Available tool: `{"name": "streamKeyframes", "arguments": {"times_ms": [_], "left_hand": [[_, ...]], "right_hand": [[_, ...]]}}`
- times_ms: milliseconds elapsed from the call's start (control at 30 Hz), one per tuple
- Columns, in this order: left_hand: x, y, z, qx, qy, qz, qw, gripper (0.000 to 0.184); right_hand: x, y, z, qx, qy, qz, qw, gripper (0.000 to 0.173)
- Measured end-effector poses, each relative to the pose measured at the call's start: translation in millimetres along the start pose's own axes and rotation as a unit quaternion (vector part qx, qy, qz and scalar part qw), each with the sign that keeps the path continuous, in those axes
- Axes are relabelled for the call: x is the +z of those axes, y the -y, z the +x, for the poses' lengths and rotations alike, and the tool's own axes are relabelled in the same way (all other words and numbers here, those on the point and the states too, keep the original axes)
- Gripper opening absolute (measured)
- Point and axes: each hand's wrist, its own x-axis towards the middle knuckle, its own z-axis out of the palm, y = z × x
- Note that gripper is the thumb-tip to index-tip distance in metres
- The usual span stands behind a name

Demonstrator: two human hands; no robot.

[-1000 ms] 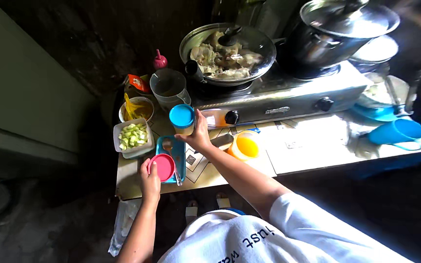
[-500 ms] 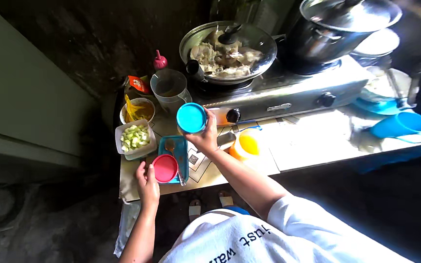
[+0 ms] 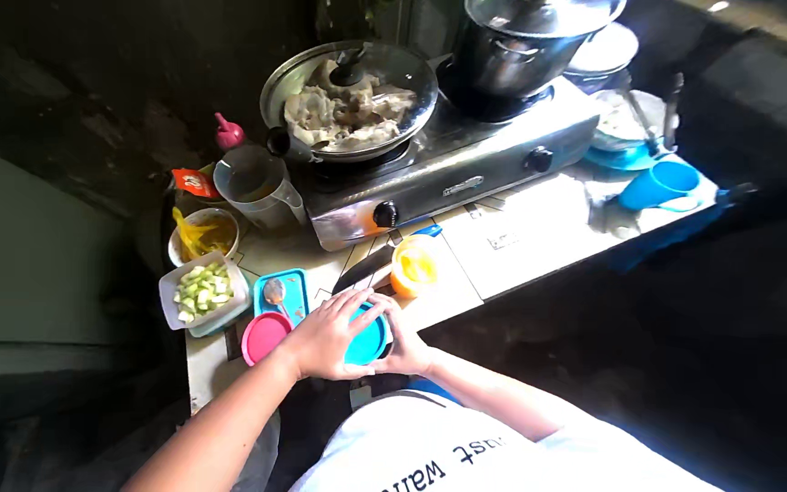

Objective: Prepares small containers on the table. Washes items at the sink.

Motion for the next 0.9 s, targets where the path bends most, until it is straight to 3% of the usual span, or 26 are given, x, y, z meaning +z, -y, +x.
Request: {"name": "streamKeyframes", "arguments": {"times_ms": [67, 133, 267, 367, 567, 667, 767, 833, 900], "left_hand": [[11, 10, -1, 0.045, -0.055, 0.017, 0.997, 0.092], [22, 7, -2, 0.032, -0.122, 0.021, 0.992, 0.090], [33, -16, -2, -0.076, -0.202, 0.038, 0.976, 0.093], [42, -39, 13, -0.235, -0.251, 0.044, 0.938, 0.092], [44, -47, 34, -0.356, -0.317, 0.055, 0.877, 0.093], [42, -47, 45, -0.393, -0.336, 0.057, 0.854, 0.096], [27, -50, 47, -0.424, -0.261, 0.027, 0.867, 0.099], [-7, -49, 42, -0.410, -0.116, -0.026, 0.904, 0.106], [-37, -36, 38, -0.314, 0.045, -0.038, 0.948, 0.110]], "right_hand": [[6, -12, -2, 0.031, 0.036, 0.032, 0.998, 0.115], [15, -15, -1, 0.058, 0.025, 0.047, 0.997, 0.114], [24, -11, 0, 0.048, -0.044, 0.050, 0.997, 0.103], [31, 6, 5, 0.118, -0.120, 0.003, 0.986, 0.090], [39, 0, 18, 0.184, -0.103, -0.043, 0.977, 0.077], [36, 12, 29, 0.262, -0.059, -0.048, 0.962, 0.077], [35, 11, 31, 0.253, -0.051, -0.041, 0.965, 0.077], [32, 6, 31, 0.231, -0.052, -0.018, 0.971, 0.086], [33, -8, 28, 0.209, -0.056, -0.012, 0.976, 0.100]]}}
